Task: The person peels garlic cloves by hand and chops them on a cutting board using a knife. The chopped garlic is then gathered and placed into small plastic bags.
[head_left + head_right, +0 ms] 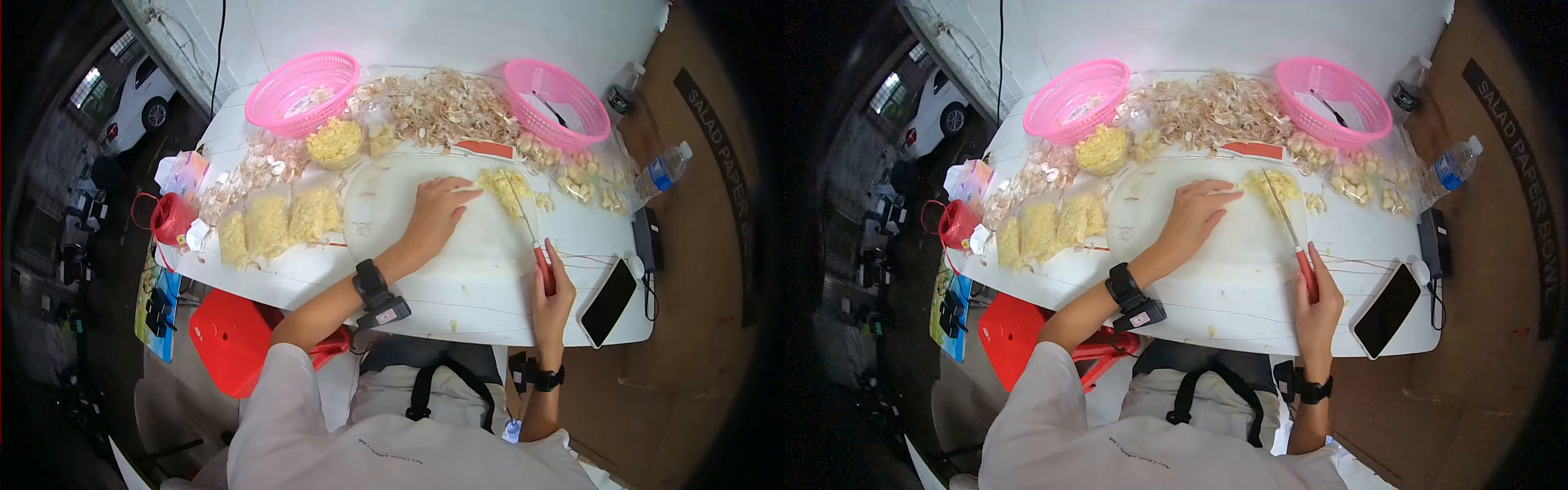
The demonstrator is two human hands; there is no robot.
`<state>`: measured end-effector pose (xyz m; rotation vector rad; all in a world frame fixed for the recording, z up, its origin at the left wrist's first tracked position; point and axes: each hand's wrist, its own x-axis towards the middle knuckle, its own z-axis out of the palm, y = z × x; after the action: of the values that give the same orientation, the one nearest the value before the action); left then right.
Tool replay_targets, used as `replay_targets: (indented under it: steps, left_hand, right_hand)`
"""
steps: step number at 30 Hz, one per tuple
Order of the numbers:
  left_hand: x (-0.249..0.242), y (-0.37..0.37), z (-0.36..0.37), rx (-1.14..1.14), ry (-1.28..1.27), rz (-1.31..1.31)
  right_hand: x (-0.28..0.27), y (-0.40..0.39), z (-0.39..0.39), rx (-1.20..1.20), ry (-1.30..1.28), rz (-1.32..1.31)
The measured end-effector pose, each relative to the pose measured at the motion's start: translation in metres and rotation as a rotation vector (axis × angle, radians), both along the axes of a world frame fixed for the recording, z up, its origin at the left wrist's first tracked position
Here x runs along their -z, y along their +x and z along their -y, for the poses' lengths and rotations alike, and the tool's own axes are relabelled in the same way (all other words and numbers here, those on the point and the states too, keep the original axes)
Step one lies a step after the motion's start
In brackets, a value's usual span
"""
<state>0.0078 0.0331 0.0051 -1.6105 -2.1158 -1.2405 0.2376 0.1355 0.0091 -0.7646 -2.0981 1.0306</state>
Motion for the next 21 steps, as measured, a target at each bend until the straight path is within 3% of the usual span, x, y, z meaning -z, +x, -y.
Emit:
replay_targets:
  steps: [4, 7, 9, 13, 18, 21]
  left_hand:
    - [-0.012, 0.000, 0.005, -0.012, -0.209, 0.111]
    - [-0.006, 0.000, 0.001, -0.002, -0.283, 0.240]
    - [-0.005, 0.001, 0.000, -0.088, -0.043, 0.040]
    - [-0.024, -0.029, 0.003, -0.127, -0.058, 0.004]
    - [-0.055, -0.080, 0.031, -0.375, 0.031, -0.059]
    - [-0.059, -0.126, 0.051, -0.340, -0.025, -0.011]
  right_hand:
    - [0.006, -0.001, -0.002, 0.051, 0.063, -0.155]
    - [0.006, 0.002, -0.005, 0.047, 0.057, -0.084]
    - [0.005, -0.001, -0.005, 0.053, 0.034, -0.110]
    - [0.001, 0.002, -0.005, 0.062, 0.019, -0.087]
    - [-0.001, 0.002, -0.004, 0.040, 0.016, -0.104]
    - [0.004, 0.001, -0.004, 0.009, 0.036, -0.111]
